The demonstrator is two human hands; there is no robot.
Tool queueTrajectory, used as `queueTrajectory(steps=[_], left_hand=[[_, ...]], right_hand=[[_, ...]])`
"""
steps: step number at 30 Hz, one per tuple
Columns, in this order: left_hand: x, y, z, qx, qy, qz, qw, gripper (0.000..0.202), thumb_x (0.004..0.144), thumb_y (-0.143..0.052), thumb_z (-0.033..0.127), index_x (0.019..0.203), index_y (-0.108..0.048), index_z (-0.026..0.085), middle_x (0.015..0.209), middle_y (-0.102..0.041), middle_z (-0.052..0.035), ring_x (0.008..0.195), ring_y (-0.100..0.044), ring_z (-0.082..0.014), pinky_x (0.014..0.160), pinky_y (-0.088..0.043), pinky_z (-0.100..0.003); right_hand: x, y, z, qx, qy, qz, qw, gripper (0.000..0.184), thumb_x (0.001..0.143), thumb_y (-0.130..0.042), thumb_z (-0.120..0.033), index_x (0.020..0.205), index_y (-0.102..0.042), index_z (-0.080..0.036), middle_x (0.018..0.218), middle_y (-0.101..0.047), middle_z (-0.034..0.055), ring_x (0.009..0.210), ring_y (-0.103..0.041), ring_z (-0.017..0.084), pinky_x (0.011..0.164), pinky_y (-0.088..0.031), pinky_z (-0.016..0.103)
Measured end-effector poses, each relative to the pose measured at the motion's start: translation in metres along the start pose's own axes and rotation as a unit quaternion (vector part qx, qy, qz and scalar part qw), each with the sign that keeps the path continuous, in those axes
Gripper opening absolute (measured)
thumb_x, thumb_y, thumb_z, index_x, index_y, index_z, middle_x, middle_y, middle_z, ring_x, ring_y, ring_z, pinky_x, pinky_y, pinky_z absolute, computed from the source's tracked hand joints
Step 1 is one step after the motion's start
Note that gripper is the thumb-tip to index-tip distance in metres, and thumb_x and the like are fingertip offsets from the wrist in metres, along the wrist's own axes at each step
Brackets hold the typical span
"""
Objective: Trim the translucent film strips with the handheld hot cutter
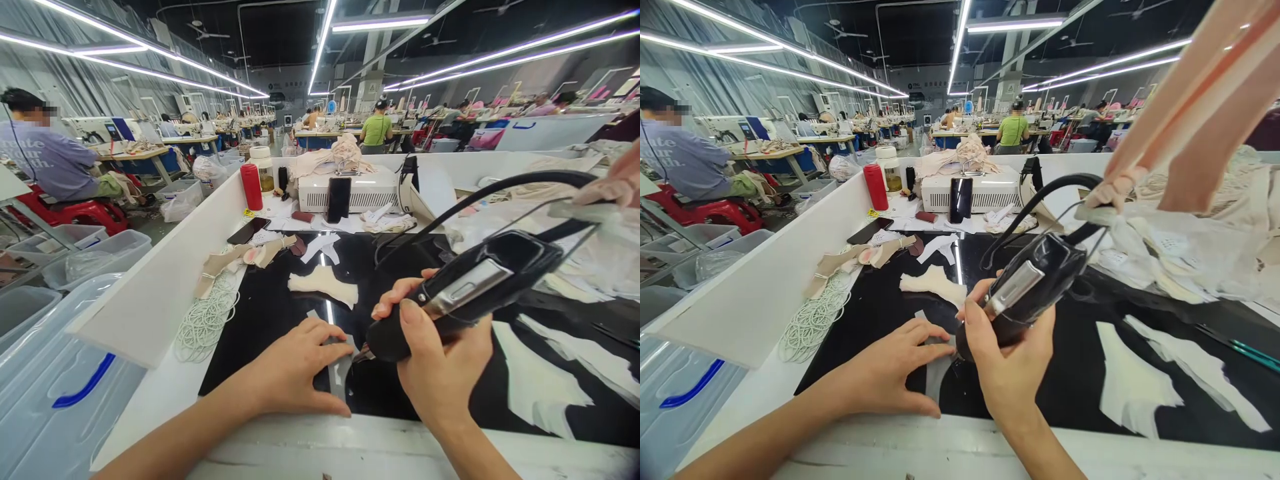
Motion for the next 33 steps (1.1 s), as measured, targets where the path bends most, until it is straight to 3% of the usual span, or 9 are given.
queueTrajectory(steps=[21, 33], left_hand=[[0.000, -0.001, -0.001, -0.012, -0.002, -0.008, 1.000, 0.072, 0.086, -0.089, 0.055, 0.147, -0.066, 0.024, 0.151, -0.062, -0.0139, 0.138, -0.056, -0.0363, 0.117, -0.049, -0.053], [0.000, 0.000, 0.000, -0.021, -0.007, -0.003, 1.000, 0.072, 0.087, -0.089, 0.054, 0.149, -0.065, 0.025, 0.151, -0.062, -0.0133, 0.139, -0.055, -0.0357, 0.118, -0.048, -0.052]], right_hand=[[-0.004, -0.001, -0.002, 0.015, -0.016, 0.004, 1.000, 0.038, 0.087, -0.087, -0.031, 0.114, -0.060, -0.027, 0.083, -0.070, -0.0055, 0.063, -0.067, 0.015, 0.064, -0.060, 0.034], [-0.013, -0.008, -0.002, 0.032, -0.036, -0.026, 0.998, 0.034, 0.090, -0.084, -0.029, 0.115, -0.060, -0.028, 0.086, -0.069, -0.0041, 0.064, -0.068, 0.016, 0.063, -0.060, 0.034]])
Point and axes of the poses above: each hand's wrist, its own x-axis towards the middle knuckle, its own y-axis out of the back of the hand, z = x × y, the point moved 10 cm from there along x, towards the middle knuckle
